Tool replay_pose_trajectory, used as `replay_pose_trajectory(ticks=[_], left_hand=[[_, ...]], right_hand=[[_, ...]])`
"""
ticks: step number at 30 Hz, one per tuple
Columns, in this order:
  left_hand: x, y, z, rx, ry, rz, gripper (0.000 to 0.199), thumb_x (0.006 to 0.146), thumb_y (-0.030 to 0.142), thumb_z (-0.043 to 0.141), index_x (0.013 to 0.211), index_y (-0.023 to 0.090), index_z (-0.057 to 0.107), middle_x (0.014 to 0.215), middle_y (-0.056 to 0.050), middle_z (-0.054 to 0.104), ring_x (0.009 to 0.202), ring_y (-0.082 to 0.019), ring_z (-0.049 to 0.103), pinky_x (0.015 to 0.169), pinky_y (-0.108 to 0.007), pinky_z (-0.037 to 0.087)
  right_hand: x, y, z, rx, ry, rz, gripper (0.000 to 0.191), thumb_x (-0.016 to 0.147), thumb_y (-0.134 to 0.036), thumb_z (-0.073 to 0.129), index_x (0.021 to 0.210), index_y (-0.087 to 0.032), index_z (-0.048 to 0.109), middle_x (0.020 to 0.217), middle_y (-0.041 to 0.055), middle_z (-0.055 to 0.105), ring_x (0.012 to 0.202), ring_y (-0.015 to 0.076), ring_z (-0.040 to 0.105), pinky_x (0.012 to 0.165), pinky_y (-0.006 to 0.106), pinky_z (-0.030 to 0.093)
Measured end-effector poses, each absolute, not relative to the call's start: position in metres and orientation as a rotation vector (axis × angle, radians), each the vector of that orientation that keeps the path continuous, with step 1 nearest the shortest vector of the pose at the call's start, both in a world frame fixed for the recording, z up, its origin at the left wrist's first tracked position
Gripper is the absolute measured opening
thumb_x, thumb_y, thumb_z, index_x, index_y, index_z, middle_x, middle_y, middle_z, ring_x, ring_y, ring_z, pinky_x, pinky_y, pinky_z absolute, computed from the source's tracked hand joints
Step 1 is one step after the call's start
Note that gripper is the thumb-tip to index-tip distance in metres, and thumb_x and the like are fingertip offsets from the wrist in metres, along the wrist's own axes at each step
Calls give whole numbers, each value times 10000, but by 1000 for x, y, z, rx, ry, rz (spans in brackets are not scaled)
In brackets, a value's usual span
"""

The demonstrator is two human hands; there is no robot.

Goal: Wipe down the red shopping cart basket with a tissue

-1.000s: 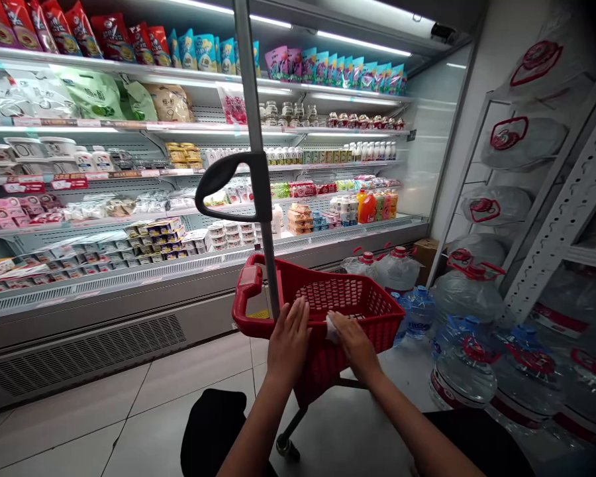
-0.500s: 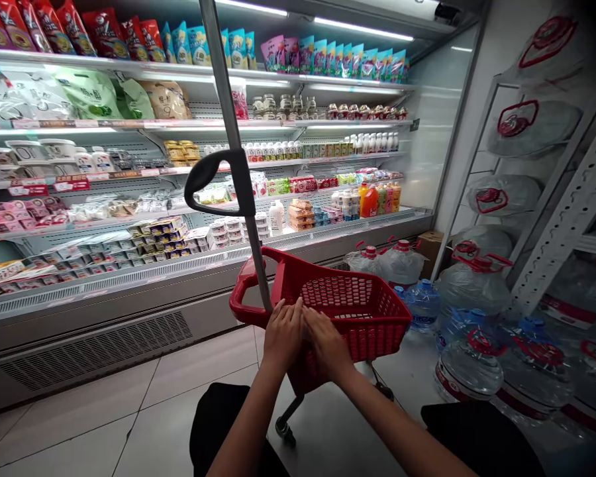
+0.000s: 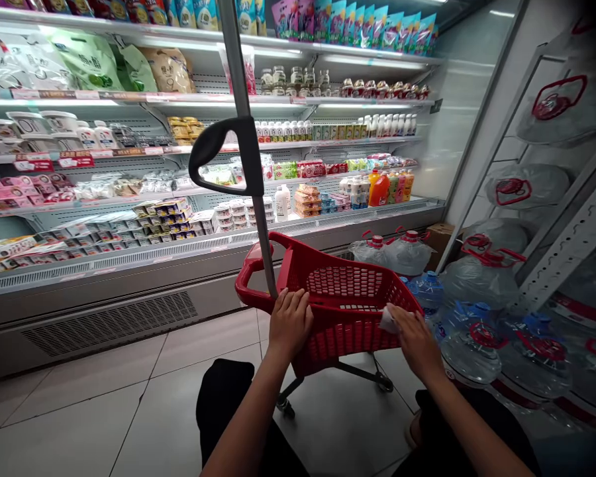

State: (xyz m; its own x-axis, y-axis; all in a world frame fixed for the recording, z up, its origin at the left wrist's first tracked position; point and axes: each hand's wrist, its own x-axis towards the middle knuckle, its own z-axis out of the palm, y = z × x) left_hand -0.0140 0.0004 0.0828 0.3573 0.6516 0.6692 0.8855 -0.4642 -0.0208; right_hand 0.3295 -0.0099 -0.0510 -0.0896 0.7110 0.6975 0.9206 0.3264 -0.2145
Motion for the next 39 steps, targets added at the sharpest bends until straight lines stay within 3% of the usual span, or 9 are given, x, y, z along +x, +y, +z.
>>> replay_pose_trajectory(ticks=[6,10,14,18,24,27,30,34,39], left_hand=[[0,-3,78,-2221,-1308,-887,368,1032,230,462,1322,172,681,1352,-75,707,1247,-249,632,1235,-461,351],[6,-2,77,-2213,-1282,-896,395,1025,232,470,1369,159,648,1407,-83,676,1251,-255,633,1224,-464,361],[6,-2,77,-2226,-1258,-867,415,1022,235,478,1401,154,626,1476,-87,626,1312,-261,600,1233,-460,348],[-1,-1,77,-2226,-1222,-811,445,1031,226,460,1452,163,589,1531,-72,578,1360,-267,566,1241,-457,332],[2,-1,76,-2186,-1311,-788,432,1042,244,448,1415,118,628,1460,-104,637,1365,-287,554,1271,-470,287],[20,-4,69,-2200,-1364,-759,457,1033,255,452,1436,111,611,1464,-124,630,1364,-304,553,1285,-515,251],[41,-6,58,-2275,-1342,-685,527,1018,260,458,1512,89,527,1563,-142,533,1436,-299,491,1296,-500,234],[49,-2,48,-2332,-1254,-575,681,985,232,458,1622,44,309,1698,-140,302,1579,-266,271,1315,-442,189],[25,11,50,-2352,-1183,-543,751,965,183,451,1669,130,195,1732,-72,210,1604,-222,192,1328,-422,146]], right_hand=[[291,-12,-39,-1480,-1786,-336,503,1089,-279,302,1558,-215,471,1475,92,624,1398,278,548,1233,588,320],[198,-6,-9,-1278,-1911,-274,553,1063,-194,349,1616,-213,365,1561,70,542,1445,222,496,1236,468,357],[162,-2,11,-1173,-1939,-243,635,990,-98,397,1612,-226,374,1536,52,571,1399,207,539,1211,430,395],[205,-4,2,-1208,-1969,-255,720,930,-14,365,1608,-255,385,1522,31,586,1376,205,564,1192,437,420],[315,-23,-33,-1433,-1867,-357,740,934,-13,305,1626,-271,349,1588,38,510,1475,218,467,1236,506,376],[319,-24,-35,-1473,-1816,-378,754,915,-6,308,1615,-275,376,1547,46,559,1442,227,510,1231,530,381],[269,-15,-23,-1367,-1879,-340,756,905,2,311,1607,-265,398,1518,46,588,1428,219,526,1215,501,416],[199,-2,-3,-1210,-1934,-283,731,928,-37,349,1638,-211,325,1542,76,561,1434,210,516,1217,457,426],[232,-1,-8,-1213,-2010,-318,744,914,-10,336,1624,-228,351,1539,50,567,1410,199,536,1249,485,369]])
